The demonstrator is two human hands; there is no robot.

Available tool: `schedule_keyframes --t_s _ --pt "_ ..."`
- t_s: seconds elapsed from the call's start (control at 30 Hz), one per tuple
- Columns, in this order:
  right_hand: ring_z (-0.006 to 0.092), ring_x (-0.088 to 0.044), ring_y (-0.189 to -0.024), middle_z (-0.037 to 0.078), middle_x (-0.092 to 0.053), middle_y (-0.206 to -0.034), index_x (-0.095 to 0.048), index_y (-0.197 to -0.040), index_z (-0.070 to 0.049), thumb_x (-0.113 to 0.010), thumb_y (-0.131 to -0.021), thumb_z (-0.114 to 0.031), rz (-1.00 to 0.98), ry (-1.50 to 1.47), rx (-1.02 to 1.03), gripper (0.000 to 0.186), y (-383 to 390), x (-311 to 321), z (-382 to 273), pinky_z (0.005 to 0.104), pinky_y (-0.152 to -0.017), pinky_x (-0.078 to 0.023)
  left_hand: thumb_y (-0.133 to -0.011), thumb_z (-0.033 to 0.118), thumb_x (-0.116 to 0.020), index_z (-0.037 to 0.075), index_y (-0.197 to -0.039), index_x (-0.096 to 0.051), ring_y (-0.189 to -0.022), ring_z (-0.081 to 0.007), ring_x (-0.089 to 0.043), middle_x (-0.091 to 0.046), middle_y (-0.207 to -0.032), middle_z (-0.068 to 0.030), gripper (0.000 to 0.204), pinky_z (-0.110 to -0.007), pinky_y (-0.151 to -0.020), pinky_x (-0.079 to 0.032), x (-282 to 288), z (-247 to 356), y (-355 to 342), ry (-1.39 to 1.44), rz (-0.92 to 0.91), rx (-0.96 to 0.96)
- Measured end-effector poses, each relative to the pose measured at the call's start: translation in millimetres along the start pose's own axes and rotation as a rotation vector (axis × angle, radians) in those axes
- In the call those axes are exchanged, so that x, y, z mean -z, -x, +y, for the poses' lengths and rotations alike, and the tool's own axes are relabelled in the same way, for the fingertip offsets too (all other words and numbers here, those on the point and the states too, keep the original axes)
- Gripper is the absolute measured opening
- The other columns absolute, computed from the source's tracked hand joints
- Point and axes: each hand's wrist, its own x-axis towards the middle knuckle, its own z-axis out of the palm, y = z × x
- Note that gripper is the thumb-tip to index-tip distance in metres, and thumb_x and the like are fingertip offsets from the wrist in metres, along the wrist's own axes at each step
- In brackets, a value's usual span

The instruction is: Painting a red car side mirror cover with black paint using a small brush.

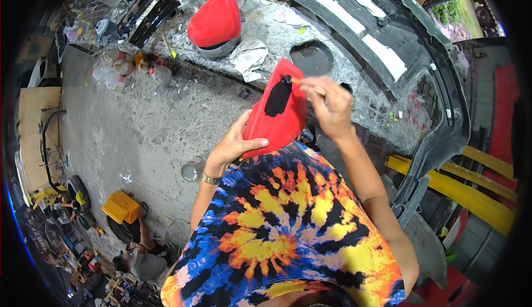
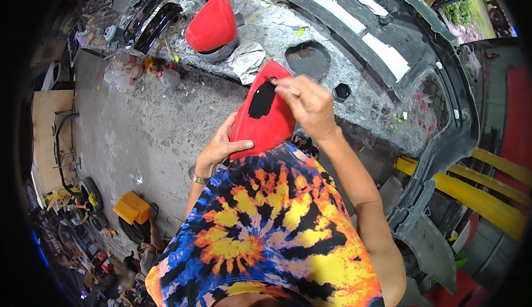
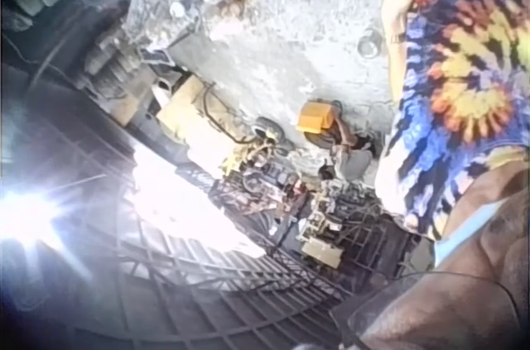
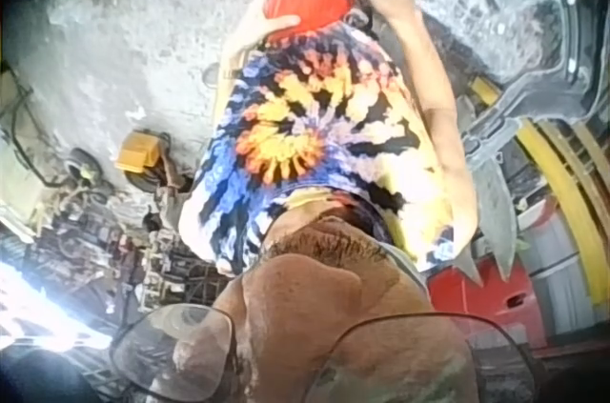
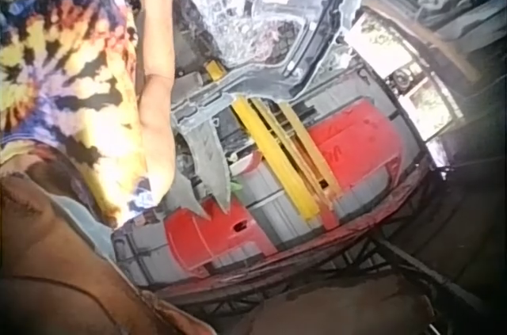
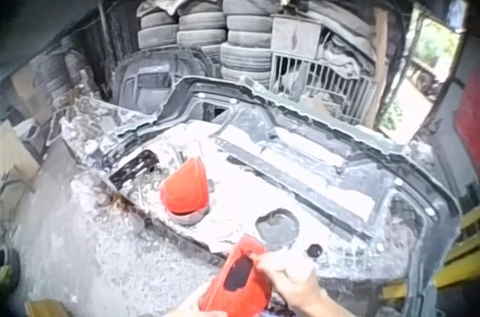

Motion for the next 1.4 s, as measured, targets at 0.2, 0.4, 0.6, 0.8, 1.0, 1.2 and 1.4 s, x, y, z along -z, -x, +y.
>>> schedule_keyframes --t_s 0.2,0.4,0.6,0.8,1.0,1.2,1.4 --pt "0.0210 -0.066 -0.071 0.011 -0.067 -0.081 -0.068 -0.090 -0.001 -0.067 -0.082 -0.005 -0.256 -0.249 -0.082 0.009 34.8 -7.2 -31.7 0.0304 -0.064 -0.052 -0.076 0.002 -0.076 0.002 -0.136 -0.036 -0.119 -0.0164 -0.050 -0.050 -0.130 -0.0088 0.073 -0.034 -0.102 -0.042 -0.4 -1.8 -0.2 0.032 0.014 0.023" --pt "0.0164 -0.065 -0.069 0.010 -0.068 -0.083 -0.067 -0.090 0.001 -0.063 -0.086 -0.004 0.028 -0.151 -0.233 0.007 -11.2 2.5 9.7 0.0275 -0.063 -0.051 -0.076 0.004 -0.077 0.002 -0.135 -0.038 -0.118 -0.0159 -0.051 -0.050 -0.130 -0.0091 0.071 -0.034 -0.102 -0.042 0.1 -3.8 0.2 -0.042 0.005 -0.004" --pt "0.0225 -0.065 -0.069 0.010 -0.066 -0.082 -0.067 -0.090 -0.001 -0.068 -0.082 -0.007 -0.109 -0.063 0.034 0.009 16.7 -4.8 -3.3 0.0297 -0.062 -0.050 -0.073 0.003 -0.078 0.002 -0.136 -0.037 -0.121 -0.0179 -0.050 -0.049 -0.132 -0.0093 0.075 -0.034 -0.103 -0.041 5.5 -5.3 1.4 0.109 0.020 0.029" --pt "0.0221 -0.067 -0.074 0.012 -0.067 -0.083 -0.067 -0.085 0.002 -0.063 -0.084 -0.004 -0.225 -0.253 -0.171 0.007 21.6 1.5 -21.3 0.0302 -0.068 -0.052 -0.072 0.003 -0.079 0.003 -0.141 -0.032 -0.124 -0.0187 -0.048 -0.047 -0.135 -0.0091 0.083 -0.035 -0.105 -0.039 13.1 -12.6 1.0 0.160 0.014 -0.020" --pt "0.0253 -0.066 -0.072 0.013 -0.067 -0.083 -0.065 -0.089 0.002 -0.065 -0.084 -0.007 0.027 0.004 -0.091 0.010 -15.1 5.6 13.9 0.0311 -0.063 -0.052 -0.072 0.001 -0.078 0.003 -0.141 -0.031 -0.124 -0.0184 -0.048 -0.047 -0.136 -0.0092 0.084 -0.035 -0.105 -0.039 14.3 -16.6 2.8 0.142 0.030 0.015" --pt "0.0249 -0.066 -0.071 0.012 -0.065 -0.082 -0.065 -0.088 0.001 -0.067 -0.084 -0.009 -0.251 -0.063 -0.004 0.011 38.2 1.7 -13.7 0.0307 -0.063 -0.051 -0.073 -0.001 -0.076 0.003 -0.141 -0.032 -0.124 -0.0182 -0.048 -0.048 -0.135 -0.0090 0.081 -0.034 -0.104 -0.040 17.0 -20.5 -1.3 0.172 0.057 0.009" --pt "0.0173 -0.066 -0.074 0.011 -0.068 -0.083 -0.066 -0.087 0.002 -0.061 -0.086 -0.003 -0.182 -0.199 -0.152 0.007 3.2 15.3 13.2 0.0279 -0.067 -0.051 -0.073 -0.003 -0.075 0.004 -0.141 -0.031 -0.126 -0.0184 -0.046 -0.046 -0.137 -0.0088 0.081 -0.035 -0.105 -0.039 16.4 -19.6 -4.2 0.183 0.041 0.028"
